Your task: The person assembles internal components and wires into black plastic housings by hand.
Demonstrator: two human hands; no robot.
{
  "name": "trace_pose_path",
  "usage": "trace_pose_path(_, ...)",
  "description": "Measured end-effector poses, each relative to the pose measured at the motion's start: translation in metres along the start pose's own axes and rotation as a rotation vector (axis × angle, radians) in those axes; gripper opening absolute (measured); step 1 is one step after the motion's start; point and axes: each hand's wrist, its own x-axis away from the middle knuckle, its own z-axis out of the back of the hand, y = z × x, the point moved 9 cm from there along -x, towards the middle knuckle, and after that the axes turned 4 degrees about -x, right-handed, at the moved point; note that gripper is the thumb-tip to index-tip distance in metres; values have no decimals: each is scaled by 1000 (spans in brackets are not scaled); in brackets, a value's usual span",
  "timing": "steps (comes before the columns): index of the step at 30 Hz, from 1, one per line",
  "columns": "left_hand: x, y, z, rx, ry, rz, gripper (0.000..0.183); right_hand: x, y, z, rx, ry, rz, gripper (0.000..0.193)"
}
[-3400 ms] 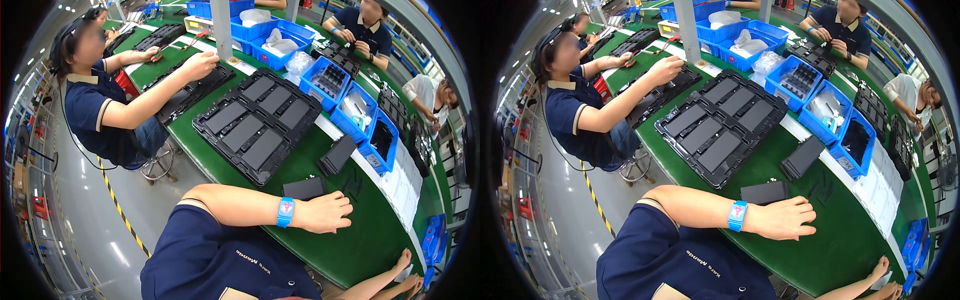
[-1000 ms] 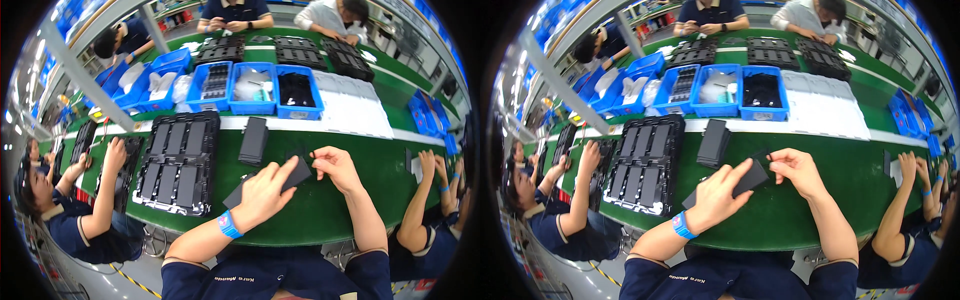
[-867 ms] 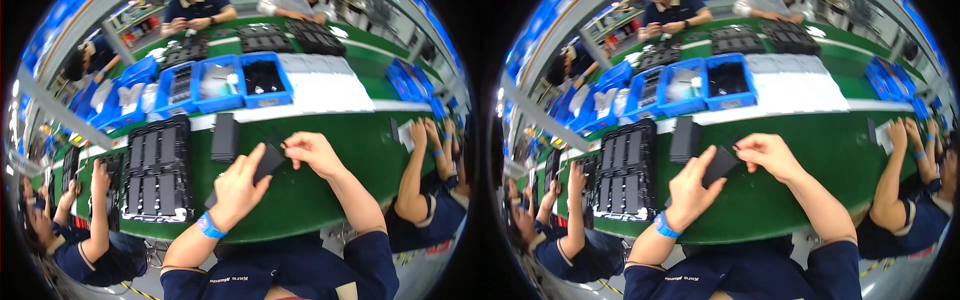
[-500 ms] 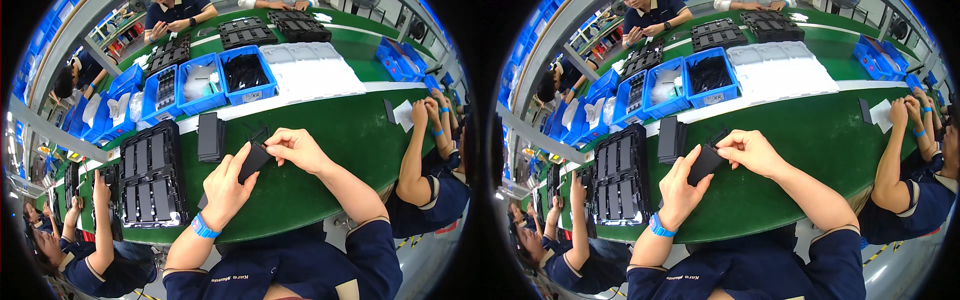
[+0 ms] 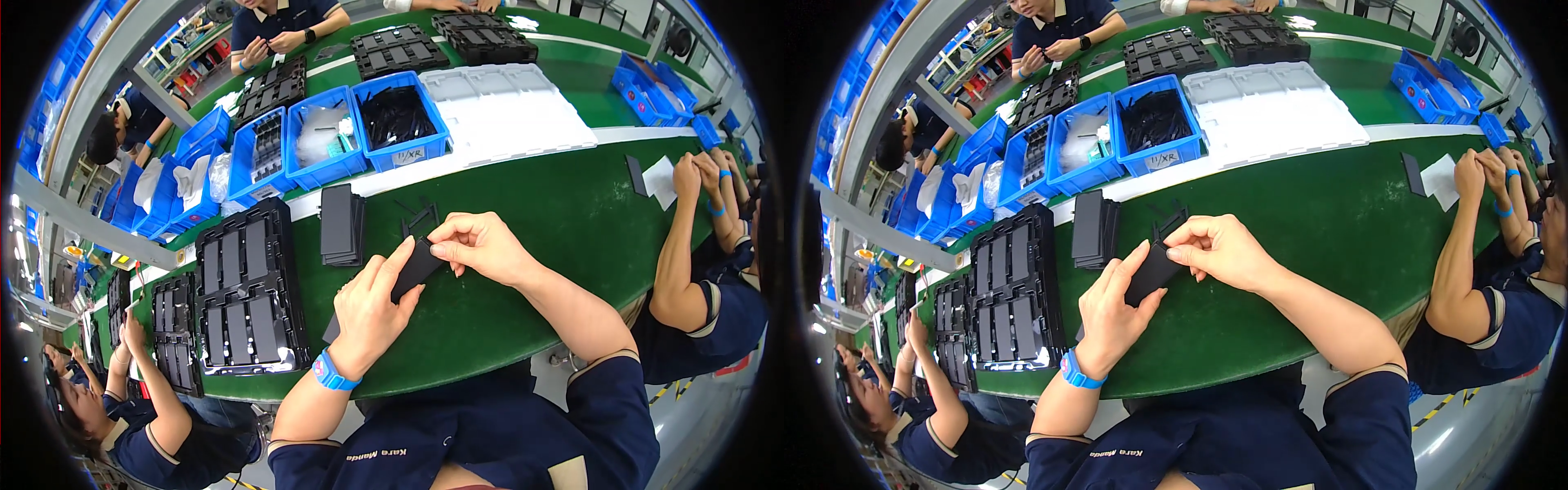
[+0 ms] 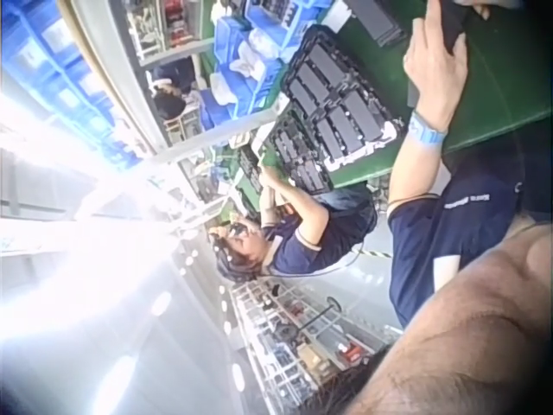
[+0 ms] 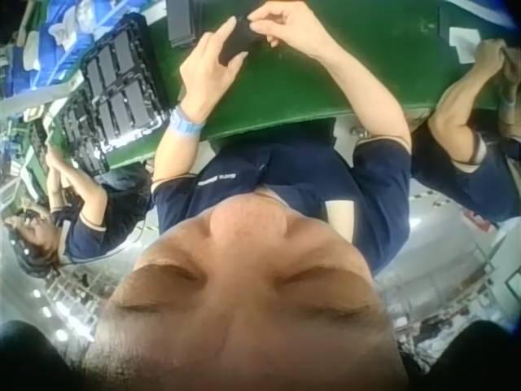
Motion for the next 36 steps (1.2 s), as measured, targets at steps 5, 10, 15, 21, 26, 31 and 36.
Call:
trace_pose_path(5,0,1,-2,14,-2,-15,73,1,2,1,-34,-5,-8,11)
trace_pose_path(10,1,1,-1,32,-14,-11,72,1,5,-1,-66,-19,-14,11)
trace_pose_path(15,0,1,-2,50,-18,2,71,0,8,-4,-60,-81,-4,16)
trace_pose_path(21,-3,-2,15,69,57,65,71,-14,-7,21,155,22,189,32)
trace_pose_path(26,-2,-6,17,84,66,88,71,-18,-4,25,884,117,449,44)
trace_pose_path(31,-1,-6,19,87,71,103,70,-12,5,-4,979,-15,472,39)
trace_pose_path(36,-2,-5,23,98,107,92,68,-9,-10,4,937,69,532,14)
